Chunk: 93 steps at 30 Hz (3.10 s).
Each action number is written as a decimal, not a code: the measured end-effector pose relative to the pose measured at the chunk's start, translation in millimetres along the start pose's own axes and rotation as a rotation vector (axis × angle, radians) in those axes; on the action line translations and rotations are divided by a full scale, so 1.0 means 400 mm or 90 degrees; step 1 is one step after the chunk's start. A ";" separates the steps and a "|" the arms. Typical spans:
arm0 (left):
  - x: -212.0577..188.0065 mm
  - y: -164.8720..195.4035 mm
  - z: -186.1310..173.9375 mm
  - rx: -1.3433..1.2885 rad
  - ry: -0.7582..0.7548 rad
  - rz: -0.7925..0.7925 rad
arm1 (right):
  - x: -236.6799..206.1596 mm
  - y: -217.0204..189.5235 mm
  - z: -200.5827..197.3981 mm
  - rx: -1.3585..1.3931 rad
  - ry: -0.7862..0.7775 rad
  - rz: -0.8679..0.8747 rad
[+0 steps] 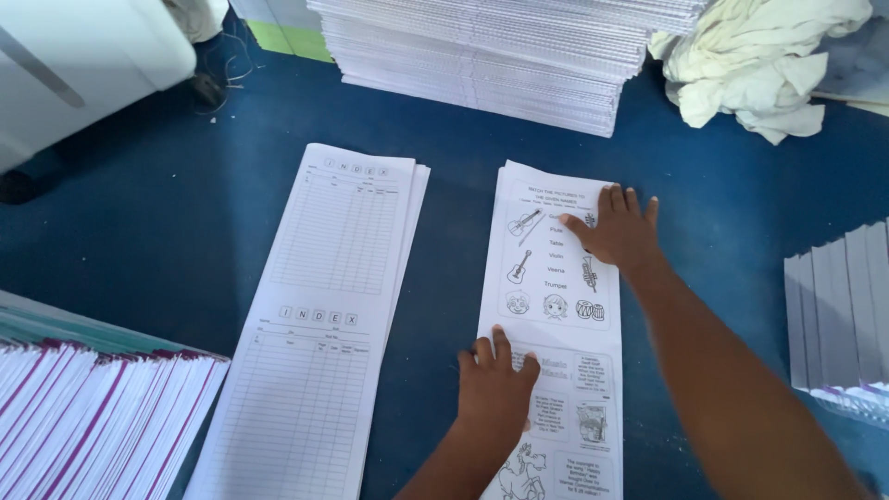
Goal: The person sits on the floor and organizes stacks of printed sheets and notebooks. They pick up a stack of books, then handle loose printed pages, folding and unfolding them to check alignment and content before stacking them neatly.
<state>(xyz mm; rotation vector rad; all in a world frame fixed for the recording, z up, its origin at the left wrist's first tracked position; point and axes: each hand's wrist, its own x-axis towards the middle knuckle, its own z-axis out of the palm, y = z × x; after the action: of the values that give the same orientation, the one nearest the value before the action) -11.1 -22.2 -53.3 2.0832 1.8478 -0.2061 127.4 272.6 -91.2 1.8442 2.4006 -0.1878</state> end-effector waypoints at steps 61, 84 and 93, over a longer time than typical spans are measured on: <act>-0.004 0.020 0.036 -0.066 -0.014 -0.162 | -0.858 -0.045 0.139 -0.040 0.047 -0.034; -0.149 0.053 0.090 -0.156 0.225 -0.224 | -0.990 -0.088 0.152 -0.042 0.001 0.028; -0.221 0.080 0.132 -0.298 0.139 -0.299 | -0.986 -0.103 0.074 0.102 0.009 0.082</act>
<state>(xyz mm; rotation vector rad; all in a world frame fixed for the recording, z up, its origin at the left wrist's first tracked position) 14.4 -125.9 -67.6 1.3882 2.2290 0.3276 189.1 -118.6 -55.6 2.0673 2.3272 -0.3656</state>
